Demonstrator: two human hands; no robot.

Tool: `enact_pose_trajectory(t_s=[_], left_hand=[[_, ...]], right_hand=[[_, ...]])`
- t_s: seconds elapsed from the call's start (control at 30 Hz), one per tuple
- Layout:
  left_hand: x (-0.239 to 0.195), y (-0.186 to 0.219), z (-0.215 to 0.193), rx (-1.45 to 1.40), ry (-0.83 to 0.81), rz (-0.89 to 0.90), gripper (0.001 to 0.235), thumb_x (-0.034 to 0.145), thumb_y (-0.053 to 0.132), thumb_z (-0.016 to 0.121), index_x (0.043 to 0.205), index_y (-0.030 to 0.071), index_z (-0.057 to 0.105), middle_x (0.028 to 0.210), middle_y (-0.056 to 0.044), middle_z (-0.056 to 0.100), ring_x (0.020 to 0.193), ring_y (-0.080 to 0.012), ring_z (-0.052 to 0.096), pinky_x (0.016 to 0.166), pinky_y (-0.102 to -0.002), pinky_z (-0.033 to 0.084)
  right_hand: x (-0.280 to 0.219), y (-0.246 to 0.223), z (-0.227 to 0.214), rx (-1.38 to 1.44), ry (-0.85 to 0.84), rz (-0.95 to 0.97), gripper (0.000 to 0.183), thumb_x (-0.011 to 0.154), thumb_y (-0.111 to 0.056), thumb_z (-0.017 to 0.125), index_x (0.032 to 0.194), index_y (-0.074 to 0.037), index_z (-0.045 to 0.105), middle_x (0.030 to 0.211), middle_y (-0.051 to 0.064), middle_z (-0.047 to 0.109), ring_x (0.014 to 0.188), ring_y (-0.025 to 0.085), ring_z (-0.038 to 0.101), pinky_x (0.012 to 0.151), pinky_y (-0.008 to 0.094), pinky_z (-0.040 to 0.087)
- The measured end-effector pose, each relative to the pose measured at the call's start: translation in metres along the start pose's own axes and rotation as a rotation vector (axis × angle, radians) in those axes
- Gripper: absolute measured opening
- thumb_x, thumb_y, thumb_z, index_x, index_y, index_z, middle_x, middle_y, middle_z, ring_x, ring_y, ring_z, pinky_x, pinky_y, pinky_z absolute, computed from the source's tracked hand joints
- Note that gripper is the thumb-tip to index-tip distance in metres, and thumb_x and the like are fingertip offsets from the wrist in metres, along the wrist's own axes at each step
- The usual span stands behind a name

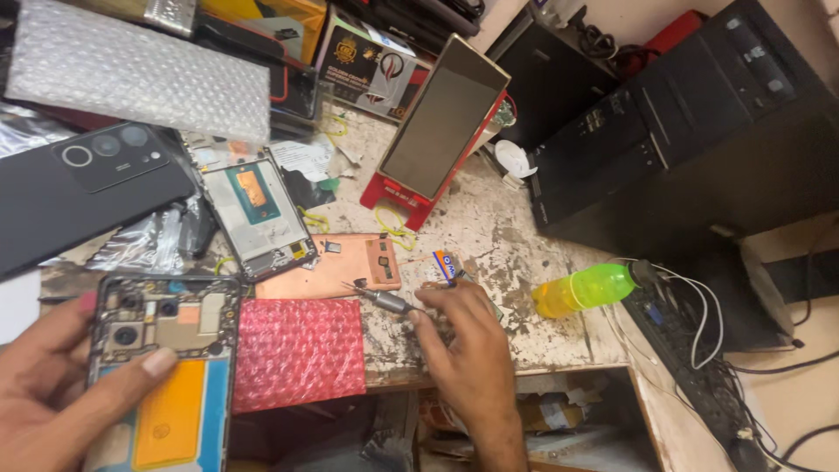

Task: The person navigates the smartphone's fingerprint settings, then disassembles the device by removing the back cover and internal components. They use a screwdriver and a plastic pry tool to detach the battery and camera module, placing parts on the workbench.

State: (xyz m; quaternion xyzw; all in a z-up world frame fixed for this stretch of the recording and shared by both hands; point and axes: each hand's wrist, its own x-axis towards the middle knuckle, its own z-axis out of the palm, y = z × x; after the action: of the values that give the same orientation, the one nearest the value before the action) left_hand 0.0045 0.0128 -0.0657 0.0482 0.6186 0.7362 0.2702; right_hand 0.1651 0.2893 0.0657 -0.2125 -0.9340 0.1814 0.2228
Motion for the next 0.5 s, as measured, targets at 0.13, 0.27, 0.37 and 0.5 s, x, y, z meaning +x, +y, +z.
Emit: enact_pose_trajectory(t_s=[0.13, 0.27, 0.37, 0.5], left_hand=[[-0.007, -0.001, 0.013, 0.06, -0.037, 0.313, 0.074, 0.089, 0.001, 0.073, 0.153, -0.011, 0.039, 0.144, -0.028, 0.058, 0.131, -0.0294, 0.058, 0.104, -0.042, 0.048], [-0.003, 0.006, 0.009, 0.074, -0.261, 0.061, 0.078, 0.095, 0.01, 0.076, 0.16, -0.004, 0.035, 0.144, -0.026, 0.054, 0.128, -0.0293, 0.06, 0.102, -0.044, 0.052], [-0.001, 0.021, 0.014, -0.03, -0.362, -0.018, 0.078, 0.094, 0.014, 0.075, 0.161, 0.0, 0.036, 0.138, -0.024, 0.06, 0.124, -0.0272, 0.069, 0.101, -0.041, 0.059], [-0.006, 0.038, 0.02, 0.238, -0.392, 0.055, 0.079, 0.092, 0.019, 0.074, 0.162, 0.006, 0.039, 0.134, -0.018, 0.066, 0.121, -0.0229, 0.066, 0.099, -0.034, 0.056]], right_hand=[[0.007, 0.013, 0.013, -0.172, -0.037, -0.241, 0.023, 0.084, -0.018, 0.077, 0.104, -0.007, 0.073, 0.102, 0.01, 0.07, 0.101, 0.03, 0.061, 0.087, 0.043, 0.049], [0.009, 0.015, 0.027, -0.185, -0.015, -0.28, 0.021, 0.086, -0.018, 0.075, 0.102, -0.006, 0.07, 0.101, 0.011, 0.069, 0.097, 0.032, 0.061, 0.084, 0.044, 0.048], [0.004, 0.017, 0.025, -0.095, -0.003, -0.16, 0.021, 0.087, -0.017, 0.074, 0.104, -0.005, 0.07, 0.093, 0.011, 0.071, 0.09, 0.028, 0.067, 0.079, 0.04, 0.052], [-0.004, 0.005, 0.014, 0.152, 0.087, -0.036, 0.018, 0.091, -0.011, 0.07, 0.108, -0.004, 0.071, 0.099, 0.01, 0.073, 0.09, 0.019, 0.076, 0.076, 0.033, 0.061]])
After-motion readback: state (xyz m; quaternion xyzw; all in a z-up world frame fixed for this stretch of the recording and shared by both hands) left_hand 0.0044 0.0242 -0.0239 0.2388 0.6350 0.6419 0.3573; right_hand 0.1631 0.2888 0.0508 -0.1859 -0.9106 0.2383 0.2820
